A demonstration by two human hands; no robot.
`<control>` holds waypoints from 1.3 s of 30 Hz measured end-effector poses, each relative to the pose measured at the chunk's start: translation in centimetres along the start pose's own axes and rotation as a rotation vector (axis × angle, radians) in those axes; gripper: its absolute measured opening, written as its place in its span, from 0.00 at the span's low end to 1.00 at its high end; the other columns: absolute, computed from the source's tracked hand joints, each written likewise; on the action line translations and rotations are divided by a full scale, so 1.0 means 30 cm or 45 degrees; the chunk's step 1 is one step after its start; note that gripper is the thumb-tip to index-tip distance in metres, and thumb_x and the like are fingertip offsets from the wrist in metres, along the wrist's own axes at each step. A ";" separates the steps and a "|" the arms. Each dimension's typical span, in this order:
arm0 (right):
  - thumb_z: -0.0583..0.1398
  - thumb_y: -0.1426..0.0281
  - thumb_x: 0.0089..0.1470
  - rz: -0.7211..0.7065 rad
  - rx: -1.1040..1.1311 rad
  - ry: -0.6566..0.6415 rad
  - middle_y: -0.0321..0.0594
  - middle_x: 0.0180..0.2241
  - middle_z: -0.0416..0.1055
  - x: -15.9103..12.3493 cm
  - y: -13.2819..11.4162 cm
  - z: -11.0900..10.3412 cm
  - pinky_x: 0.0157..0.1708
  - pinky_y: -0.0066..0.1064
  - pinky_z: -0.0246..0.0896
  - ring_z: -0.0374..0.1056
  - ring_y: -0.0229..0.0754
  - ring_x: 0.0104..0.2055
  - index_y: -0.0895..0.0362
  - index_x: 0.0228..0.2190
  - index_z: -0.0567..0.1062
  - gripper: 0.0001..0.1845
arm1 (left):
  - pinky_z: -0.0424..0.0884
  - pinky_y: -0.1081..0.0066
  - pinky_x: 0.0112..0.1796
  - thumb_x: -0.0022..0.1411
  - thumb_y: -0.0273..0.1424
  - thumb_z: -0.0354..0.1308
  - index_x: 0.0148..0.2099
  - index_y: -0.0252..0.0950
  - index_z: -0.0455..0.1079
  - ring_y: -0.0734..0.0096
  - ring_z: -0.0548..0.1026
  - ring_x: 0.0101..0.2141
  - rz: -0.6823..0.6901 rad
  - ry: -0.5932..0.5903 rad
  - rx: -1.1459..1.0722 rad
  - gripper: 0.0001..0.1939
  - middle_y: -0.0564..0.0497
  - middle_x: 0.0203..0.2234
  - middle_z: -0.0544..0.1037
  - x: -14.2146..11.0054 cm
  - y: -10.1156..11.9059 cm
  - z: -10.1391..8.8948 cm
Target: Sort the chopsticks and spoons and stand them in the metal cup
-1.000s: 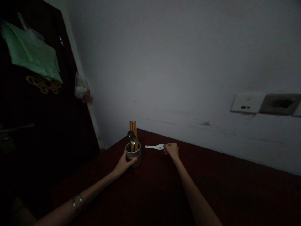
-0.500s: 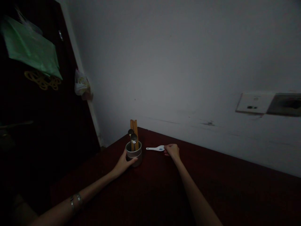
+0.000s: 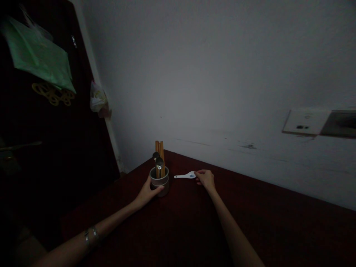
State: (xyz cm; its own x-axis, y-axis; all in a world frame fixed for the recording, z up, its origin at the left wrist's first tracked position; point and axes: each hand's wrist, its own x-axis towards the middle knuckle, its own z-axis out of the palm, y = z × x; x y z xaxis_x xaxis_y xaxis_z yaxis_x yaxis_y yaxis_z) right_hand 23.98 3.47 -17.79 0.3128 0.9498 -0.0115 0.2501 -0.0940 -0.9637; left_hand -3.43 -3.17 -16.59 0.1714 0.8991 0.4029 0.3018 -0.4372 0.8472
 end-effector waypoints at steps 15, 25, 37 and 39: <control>0.57 0.68 0.43 -0.517 -0.409 0.197 0.42 0.27 0.74 -0.048 -0.145 -0.038 0.30 0.26 0.61 0.69 0.39 0.29 0.59 0.33 0.77 0.14 | 0.57 0.61 0.53 0.50 0.36 0.61 0.58 0.35 0.48 0.61 0.64 0.51 0.045 -0.003 -0.066 0.37 0.41 0.53 0.63 -0.006 0.001 0.003; 0.56 0.67 0.46 -0.929 -0.238 -0.259 0.39 0.26 0.73 -0.212 -0.367 0.162 0.30 0.27 0.60 0.66 0.37 0.28 0.59 0.34 0.76 0.14 | 0.53 0.57 0.54 0.48 0.36 0.61 0.58 0.36 0.49 0.59 0.60 0.54 0.057 0.020 -0.013 0.38 0.42 0.53 0.62 -0.003 -0.013 0.002; 0.54 0.66 0.52 -1.163 -0.694 -0.192 0.40 0.34 0.70 -0.215 -0.434 0.246 0.34 0.25 0.56 0.65 0.37 0.35 0.54 0.37 0.74 0.12 | 0.53 0.56 0.54 0.48 0.35 0.61 0.58 0.36 0.48 0.58 0.60 0.54 0.086 0.007 -0.048 0.38 0.41 0.54 0.62 0.000 -0.011 0.003; 0.54 0.67 0.53 -1.178 -0.705 -0.160 0.40 0.35 0.70 -0.221 -0.434 0.253 0.34 0.25 0.56 0.66 0.37 0.36 0.55 0.36 0.74 0.11 | 0.53 0.56 0.54 0.48 0.35 0.61 0.58 0.36 0.49 0.58 0.60 0.54 0.082 0.011 -0.044 0.38 0.42 0.54 0.62 0.000 -0.011 0.005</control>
State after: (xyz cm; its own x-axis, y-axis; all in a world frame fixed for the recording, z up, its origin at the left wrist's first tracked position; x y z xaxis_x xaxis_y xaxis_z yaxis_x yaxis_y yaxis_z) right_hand 11.71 0.67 -7.20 -0.2977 0.7426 0.6000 0.7293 0.5824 -0.3590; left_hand -3.38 -3.01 -16.93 0.1810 0.8692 0.4601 0.2576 -0.4934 0.8308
